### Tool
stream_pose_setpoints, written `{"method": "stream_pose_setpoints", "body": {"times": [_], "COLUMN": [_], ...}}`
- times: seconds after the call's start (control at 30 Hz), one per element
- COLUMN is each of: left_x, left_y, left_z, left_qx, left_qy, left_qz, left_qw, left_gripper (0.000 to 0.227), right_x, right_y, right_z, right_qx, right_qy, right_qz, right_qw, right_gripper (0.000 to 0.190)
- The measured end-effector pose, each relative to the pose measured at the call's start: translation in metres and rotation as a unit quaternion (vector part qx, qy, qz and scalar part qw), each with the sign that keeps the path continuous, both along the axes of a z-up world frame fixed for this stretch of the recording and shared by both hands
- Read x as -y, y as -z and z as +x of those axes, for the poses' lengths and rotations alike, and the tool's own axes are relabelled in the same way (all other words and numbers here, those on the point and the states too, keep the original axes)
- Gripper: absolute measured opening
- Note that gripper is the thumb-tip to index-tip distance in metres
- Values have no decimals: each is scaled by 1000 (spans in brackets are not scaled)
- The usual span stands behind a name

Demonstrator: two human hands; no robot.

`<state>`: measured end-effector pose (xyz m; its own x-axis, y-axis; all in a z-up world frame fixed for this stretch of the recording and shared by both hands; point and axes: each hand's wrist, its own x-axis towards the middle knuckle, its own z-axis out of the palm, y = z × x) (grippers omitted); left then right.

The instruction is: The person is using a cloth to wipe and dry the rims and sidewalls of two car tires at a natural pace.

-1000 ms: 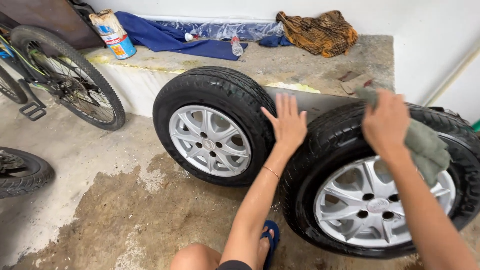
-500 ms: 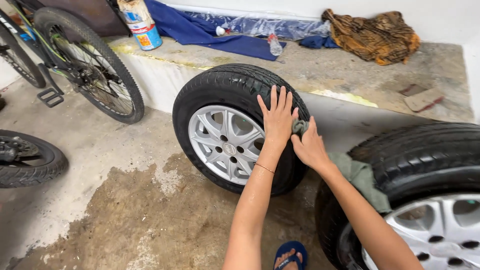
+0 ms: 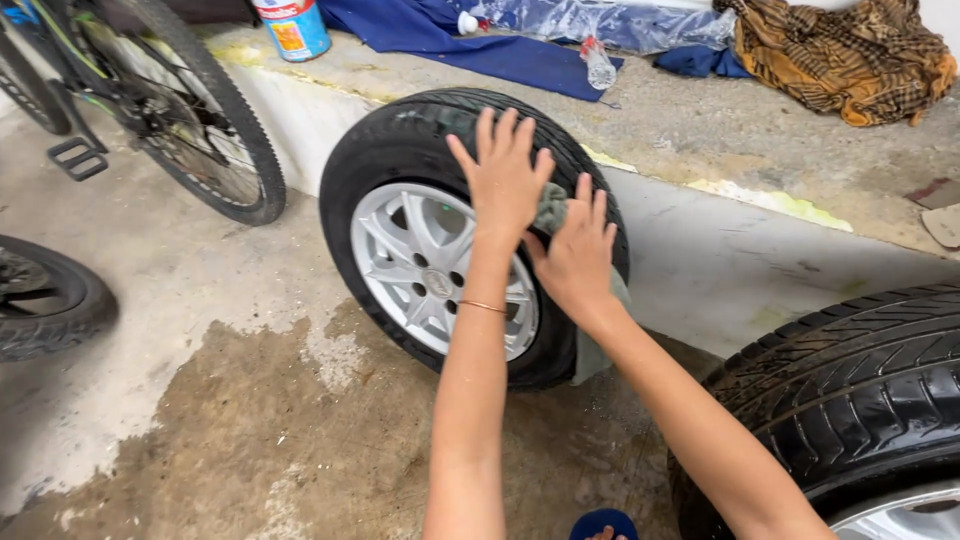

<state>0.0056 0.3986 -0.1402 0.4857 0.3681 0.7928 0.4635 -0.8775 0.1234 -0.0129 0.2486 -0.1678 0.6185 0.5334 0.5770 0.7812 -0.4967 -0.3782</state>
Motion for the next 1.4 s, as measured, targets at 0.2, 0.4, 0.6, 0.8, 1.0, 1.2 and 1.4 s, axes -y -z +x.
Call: {"method": "stream_pose_setpoints", "body": {"times": [0.2, 0.4, 0.6, 0.8, 1.0, 1.2, 1.4], "left_x": [-27, -36, -16, -6, 11, 96, 106], "left_y": [-31, -23, -46, -14, -22, -27, 30], "left_z": [-20, -12, -20, 2, -35, -63, -57], "left_qx": [-29, 1, -105, -19, -150, -176, -247], "left_qy": [35, 36, -38, -238, -45, -95, -98], "left_qz": [-104, -94, -168, 75, -164, 107, 91], "left_qw": [994, 995, 979, 968, 974, 974, 960], "left_gripper": [40, 38, 48, 40, 103, 91, 116], "right_x": [-35, -34, 6, 152, 294, 391, 420], "right_y": [2, 1, -67, -105, -121, -48, -47], "right_z": [15, 18, 12, 24, 27, 42, 27], "right_qx": [-5, 42, -295, -230, -168, 148, 188], "right_qy": [-56, -64, -125, -87, 26, -2, -6], "right_qz": [10, 1, -24, 157, -42, -128, -152], "right_qw": [998, 997, 947, 957, 985, 981, 970], "right_gripper": [52, 61, 80, 28, 38, 40, 35]}}
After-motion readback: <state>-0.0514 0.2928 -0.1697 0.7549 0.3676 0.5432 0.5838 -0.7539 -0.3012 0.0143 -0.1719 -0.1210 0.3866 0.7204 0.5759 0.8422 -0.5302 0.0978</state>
